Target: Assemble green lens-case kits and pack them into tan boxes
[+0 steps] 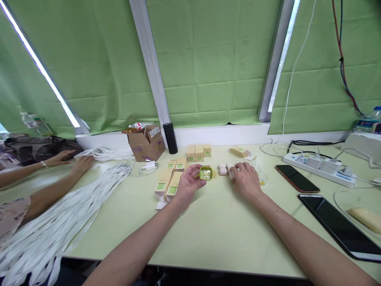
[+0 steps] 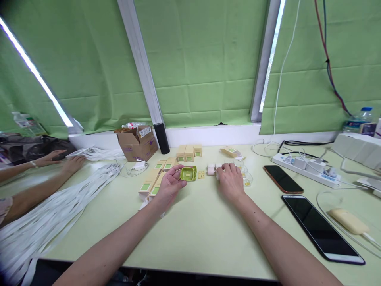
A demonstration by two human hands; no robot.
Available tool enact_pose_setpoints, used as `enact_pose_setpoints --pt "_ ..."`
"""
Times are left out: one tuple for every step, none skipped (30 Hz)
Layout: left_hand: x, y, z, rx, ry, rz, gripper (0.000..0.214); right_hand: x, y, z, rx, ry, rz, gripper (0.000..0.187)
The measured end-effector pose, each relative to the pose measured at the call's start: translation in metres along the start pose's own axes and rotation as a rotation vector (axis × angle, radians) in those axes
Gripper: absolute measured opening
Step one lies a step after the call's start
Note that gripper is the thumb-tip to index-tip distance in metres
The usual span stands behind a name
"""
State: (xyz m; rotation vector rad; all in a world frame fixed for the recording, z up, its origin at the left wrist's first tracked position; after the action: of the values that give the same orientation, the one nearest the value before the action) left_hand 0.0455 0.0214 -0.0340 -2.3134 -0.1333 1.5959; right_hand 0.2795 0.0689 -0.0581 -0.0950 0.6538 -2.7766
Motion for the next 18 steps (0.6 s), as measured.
enact_pose_setpoints --pt "0.0 0.0 0.0 -0.003 0.003 0.004 0.066 0.0 0.0 0.0 0.003 0.007 0.002 0.034" --pt "-0.001 0.0 -0.001 -0.004 0.004 0.006 0.065 0.0 0.0 0.0 0.005 0.012 0.006 0.032" --pt "-0.002 0.001 -0.001 -0.004 0.006 0.007 0.065 0.001 -0.001 0.001 0.004 0.016 0.012 0.031" --pt "-0.002 0.001 -0.002 -0.003 0.008 0.007 0.065 0.0 -0.001 0.001 0.002 0.017 0.018 0.03" --pt "-0.003 0.002 -0.002 -0.002 0.01 0.009 0.065 0.0 -0.001 0.0 0.0 0.015 0.022 0.029" --pt "-0.003 0.002 -0.003 -0.003 0.012 0.01 0.065 -0.001 -0.001 0.0 -0.004 0.006 0.022 0.029" --pt "-0.004 0.002 -0.003 -0.002 0.012 0.013 0.065 -0.002 -0.001 -0.001 -0.009 -0.01 0.018 0.029" --pt "-0.004 0.003 -0.003 -0.003 0.012 0.015 0.065 -0.004 -0.001 -0.002 -0.017 -0.038 0.01 0.029" --pt "-0.005 0.003 -0.003 -0.005 0.012 0.015 0.065 -0.006 -0.002 -0.003 -0.027 -0.079 -0.004 0.03" --pt "-0.005 0.003 -0.003 -0.007 0.009 0.015 0.065 -0.008 -0.003 -0.004 -0.04 -0.136 -0.023 0.03" --pt "-0.005 0.003 -0.003 -0.009 0.007 0.014 0.065 -0.01 -0.004 -0.004 -0.057 -0.215 -0.047 0.029" --pt "-0.006 0.003 -0.003 -0.01 0.005 0.011 0.065 -0.012 -0.005 -0.004 -0.078 -0.319 -0.074 0.028" --pt "-0.006 0.002 -0.002 -0.011 0.004 0.005 0.065 -0.014 -0.006 -0.003 -0.102 -0.451 -0.103 0.026" --pt "-0.006 0.002 -0.002 -0.013 0.003 -0.002 0.066 -0.015 -0.007 -0.002 -0.122 -0.612 -0.135 0.024" --pt "-0.006 0.001 -0.001 -0.015 0.001 -0.009 0.066 -0.015 -0.008 0.0 -0.127 -0.804 -0.165 0.023" --pt "-0.005 0.001 0.0 -0.019 -0.002 -0.014 0.066 -0.013 -0.009 0.001 -0.117 -1.016 -0.192 0.025" --pt "-0.005 0.001 0.0 -0.024 -0.008 -0.019 0.066 -0.01 -0.009 0.002 -0.087 -1.235 -0.215 0.03" --pt "-0.004 0.0 0.001 -0.029 -0.014 -0.022 0.065 -0.006 -0.008 0.003 -0.035 -1.449 -0.227 0.036"
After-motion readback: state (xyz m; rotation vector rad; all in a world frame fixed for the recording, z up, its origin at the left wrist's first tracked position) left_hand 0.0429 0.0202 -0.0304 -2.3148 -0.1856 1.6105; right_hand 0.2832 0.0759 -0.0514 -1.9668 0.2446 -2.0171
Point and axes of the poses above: each hand's wrist, its own y-axis away from the middle knuckle, its own z-axis out of the back of the hand, x = y × z, the point moved 4 cm from there along -y, towards the middle knuckle, and after that the axes turned 1 degree about -y, right-handed, at the moved point
